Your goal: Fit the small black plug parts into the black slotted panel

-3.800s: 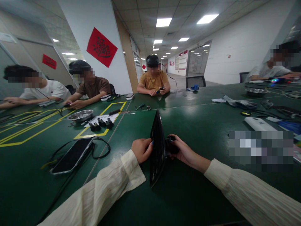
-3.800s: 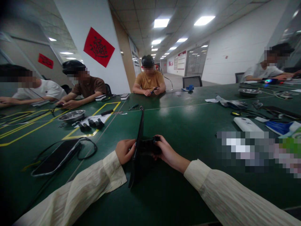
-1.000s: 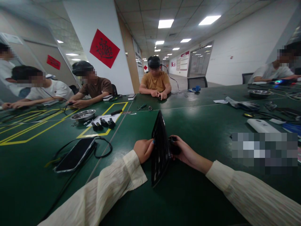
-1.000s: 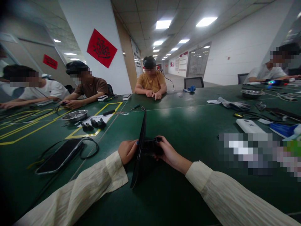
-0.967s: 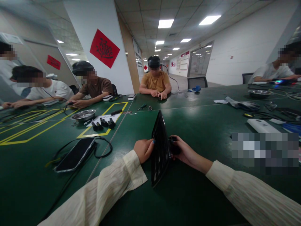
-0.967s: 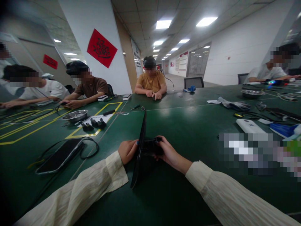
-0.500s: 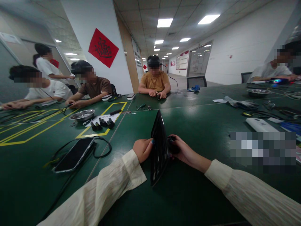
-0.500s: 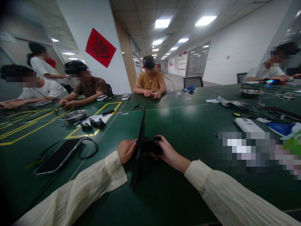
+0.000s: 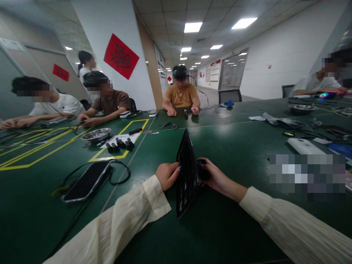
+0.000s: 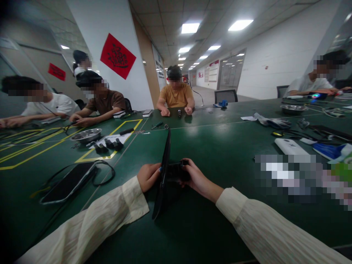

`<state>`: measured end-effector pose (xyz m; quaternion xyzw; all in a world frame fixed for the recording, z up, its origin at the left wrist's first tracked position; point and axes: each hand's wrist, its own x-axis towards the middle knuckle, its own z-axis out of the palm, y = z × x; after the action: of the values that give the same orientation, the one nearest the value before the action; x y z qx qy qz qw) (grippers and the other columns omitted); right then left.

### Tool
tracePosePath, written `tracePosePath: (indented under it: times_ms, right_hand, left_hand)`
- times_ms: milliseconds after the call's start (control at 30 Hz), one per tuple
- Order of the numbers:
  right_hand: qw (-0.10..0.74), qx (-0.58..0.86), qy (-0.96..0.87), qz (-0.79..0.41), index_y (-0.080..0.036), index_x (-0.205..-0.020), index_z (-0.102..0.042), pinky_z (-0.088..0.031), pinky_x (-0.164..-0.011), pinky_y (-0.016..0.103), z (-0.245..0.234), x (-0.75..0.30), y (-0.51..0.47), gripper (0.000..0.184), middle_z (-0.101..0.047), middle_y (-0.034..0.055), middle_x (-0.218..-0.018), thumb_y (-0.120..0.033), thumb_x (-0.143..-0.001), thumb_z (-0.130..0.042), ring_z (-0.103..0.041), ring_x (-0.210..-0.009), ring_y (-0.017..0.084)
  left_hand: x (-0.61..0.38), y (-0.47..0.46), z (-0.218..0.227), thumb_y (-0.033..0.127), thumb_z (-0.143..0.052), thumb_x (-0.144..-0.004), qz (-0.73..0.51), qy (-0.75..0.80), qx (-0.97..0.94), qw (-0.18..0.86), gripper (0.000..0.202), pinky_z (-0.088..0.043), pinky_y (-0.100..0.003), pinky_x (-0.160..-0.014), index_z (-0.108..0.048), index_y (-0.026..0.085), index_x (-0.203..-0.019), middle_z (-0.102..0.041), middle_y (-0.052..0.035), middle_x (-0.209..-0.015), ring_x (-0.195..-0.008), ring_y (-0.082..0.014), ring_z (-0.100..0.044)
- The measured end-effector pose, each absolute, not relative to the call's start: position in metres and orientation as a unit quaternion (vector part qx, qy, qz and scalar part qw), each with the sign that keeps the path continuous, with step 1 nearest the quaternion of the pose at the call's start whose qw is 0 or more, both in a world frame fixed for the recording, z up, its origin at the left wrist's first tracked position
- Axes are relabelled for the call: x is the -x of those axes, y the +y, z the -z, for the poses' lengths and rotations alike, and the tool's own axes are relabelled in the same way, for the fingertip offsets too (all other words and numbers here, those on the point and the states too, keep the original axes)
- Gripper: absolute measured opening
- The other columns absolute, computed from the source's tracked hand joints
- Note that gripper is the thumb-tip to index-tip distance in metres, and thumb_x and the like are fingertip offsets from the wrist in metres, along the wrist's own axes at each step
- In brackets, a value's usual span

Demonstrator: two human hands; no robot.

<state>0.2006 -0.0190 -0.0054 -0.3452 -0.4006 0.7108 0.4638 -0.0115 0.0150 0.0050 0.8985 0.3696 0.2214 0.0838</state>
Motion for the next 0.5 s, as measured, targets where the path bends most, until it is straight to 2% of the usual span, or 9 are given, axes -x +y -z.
tracePosePath:
  times_ms: [167,500]
  right_hand:
    - [0.470,0.353,-0.389,-0.709,-0.026,-0.102,-0.039,-0.038,-0.044,0.024,0.0020,-0.2001,-0.0193,0.033,-0.053,-0.0008,-0.079,-0.029,-0.071,-0.051,-0.053,-0.058,0.014]
    - [0.474,0.354,-0.390,-0.705,-0.026,-0.102,-0.040,-0.038,-0.042,0.023,0.0023,-0.1991,-0.0193,0.033,-0.053,-0.0006,-0.079,-0.029,-0.072,-0.051,-0.053,-0.059,0.014]
  left_hand:
    - [0.0110,0.0149,-0.0069,0.039,-0.012,-0.093,-0.218,0.390,-0.890,0.089,0.047,-0.032,-0.024,-0.052,-0.042,0.019,-0.063,-0.045,-0.0003,-0.053,-0.048,-0.0121,-0.044]
    - [0.0096,0.0127,-0.0059,0.035,-0.020,-0.091,-0.223,0.389,-0.893,-0.043,0.042,-0.027,-0.026,-0.049,-0.044,0.019,-0.061,-0.046,-0.0013,-0.053,-0.048,-0.0127,-0.044]
